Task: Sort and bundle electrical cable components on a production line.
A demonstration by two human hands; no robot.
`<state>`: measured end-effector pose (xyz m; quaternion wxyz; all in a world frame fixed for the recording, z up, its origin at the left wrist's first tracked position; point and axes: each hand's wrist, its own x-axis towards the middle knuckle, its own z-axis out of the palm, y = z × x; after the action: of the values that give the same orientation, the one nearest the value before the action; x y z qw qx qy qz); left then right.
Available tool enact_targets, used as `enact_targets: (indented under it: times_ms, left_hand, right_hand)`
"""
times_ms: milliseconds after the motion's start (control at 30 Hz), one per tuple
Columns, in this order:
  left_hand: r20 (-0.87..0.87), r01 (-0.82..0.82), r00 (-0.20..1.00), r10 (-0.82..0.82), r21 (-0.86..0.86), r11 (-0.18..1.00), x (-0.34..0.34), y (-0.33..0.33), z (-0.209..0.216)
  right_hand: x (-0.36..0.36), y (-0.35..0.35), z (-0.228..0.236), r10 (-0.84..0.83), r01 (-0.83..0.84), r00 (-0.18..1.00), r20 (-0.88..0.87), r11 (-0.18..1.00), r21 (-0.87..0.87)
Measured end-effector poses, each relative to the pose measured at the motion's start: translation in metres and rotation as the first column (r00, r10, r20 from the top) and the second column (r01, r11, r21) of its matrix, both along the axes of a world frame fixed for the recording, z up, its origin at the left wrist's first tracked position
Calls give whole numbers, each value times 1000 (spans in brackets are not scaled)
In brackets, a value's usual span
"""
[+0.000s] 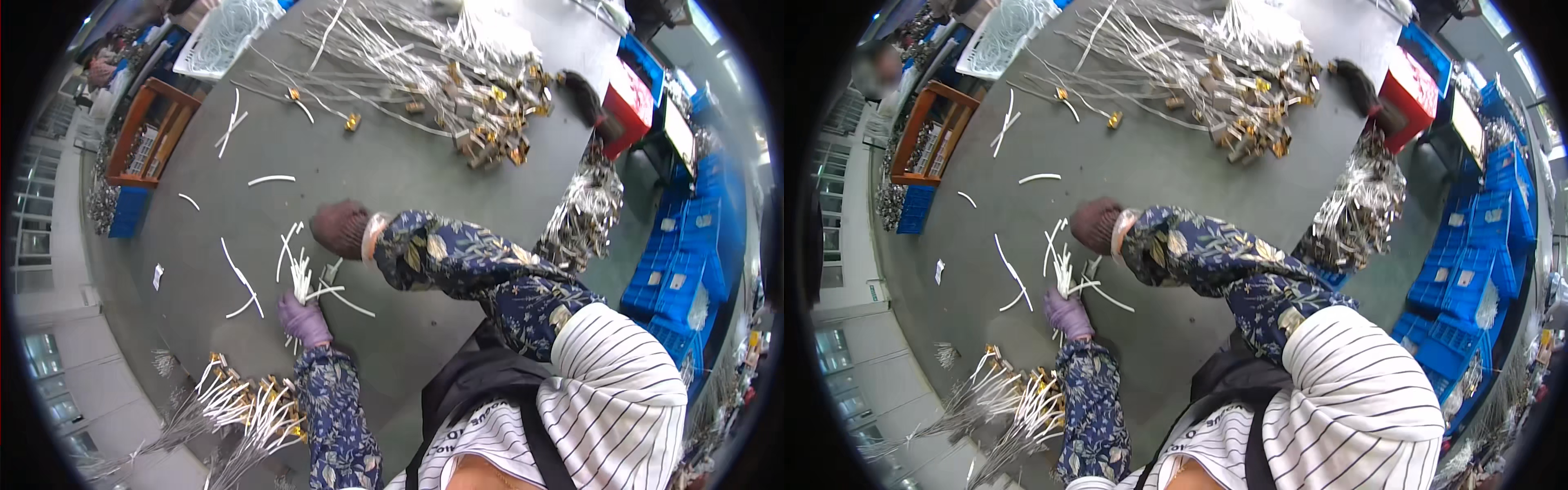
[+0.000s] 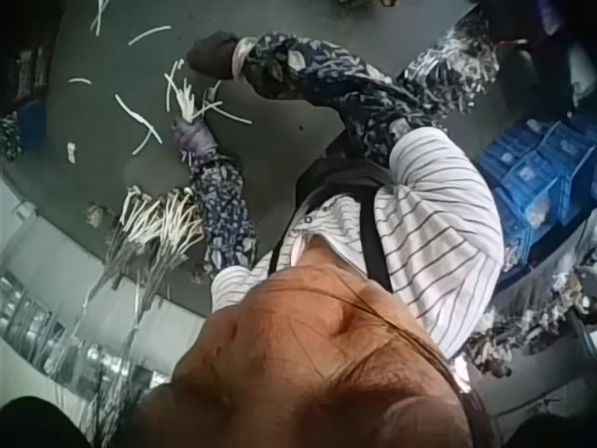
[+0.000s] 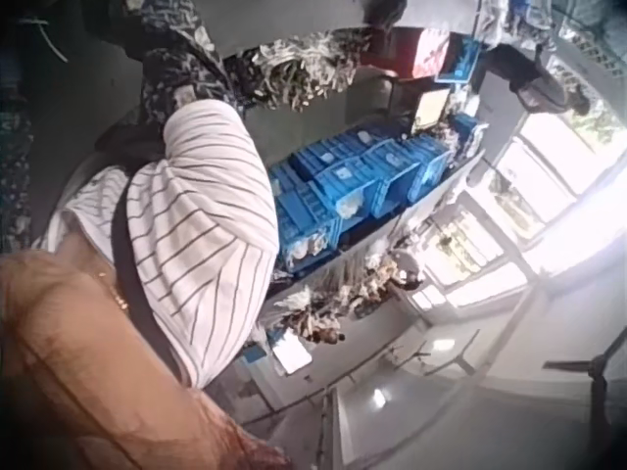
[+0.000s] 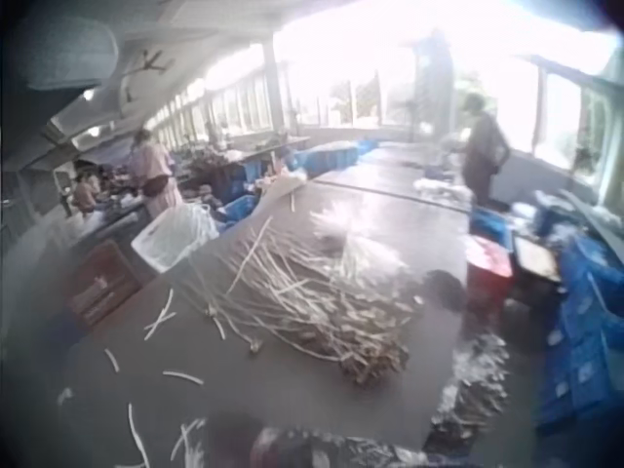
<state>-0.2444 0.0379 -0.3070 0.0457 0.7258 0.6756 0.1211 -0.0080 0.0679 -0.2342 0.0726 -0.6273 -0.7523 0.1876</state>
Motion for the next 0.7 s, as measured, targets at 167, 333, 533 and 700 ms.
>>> enact_targets:
  times_ms: [167, 333, 533, 700]
  left_hand:
    - [-82, 44, 996, -41, 31, 999, 12, 0, 7]
    - [-72, 65, 996, -57, 104, 992, 2, 5, -8]
    - [447, 105, 881, -154, 131, 986, -17, 18, -30]
    - [52, -33, 998, 34, -13, 999, 24, -4, 4]
  right_hand:
    - [4, 0, -11, -33, 32, 999, 7, 994, 105]
    - [-5, 5, -47, -254, 263, 963, -95, 959, 108]
    - [21, -30, -12, -230, 217, 844, -484, 972, -84]
    - [91, -231, 46, 1, 653, 380, -925, 708, 269]
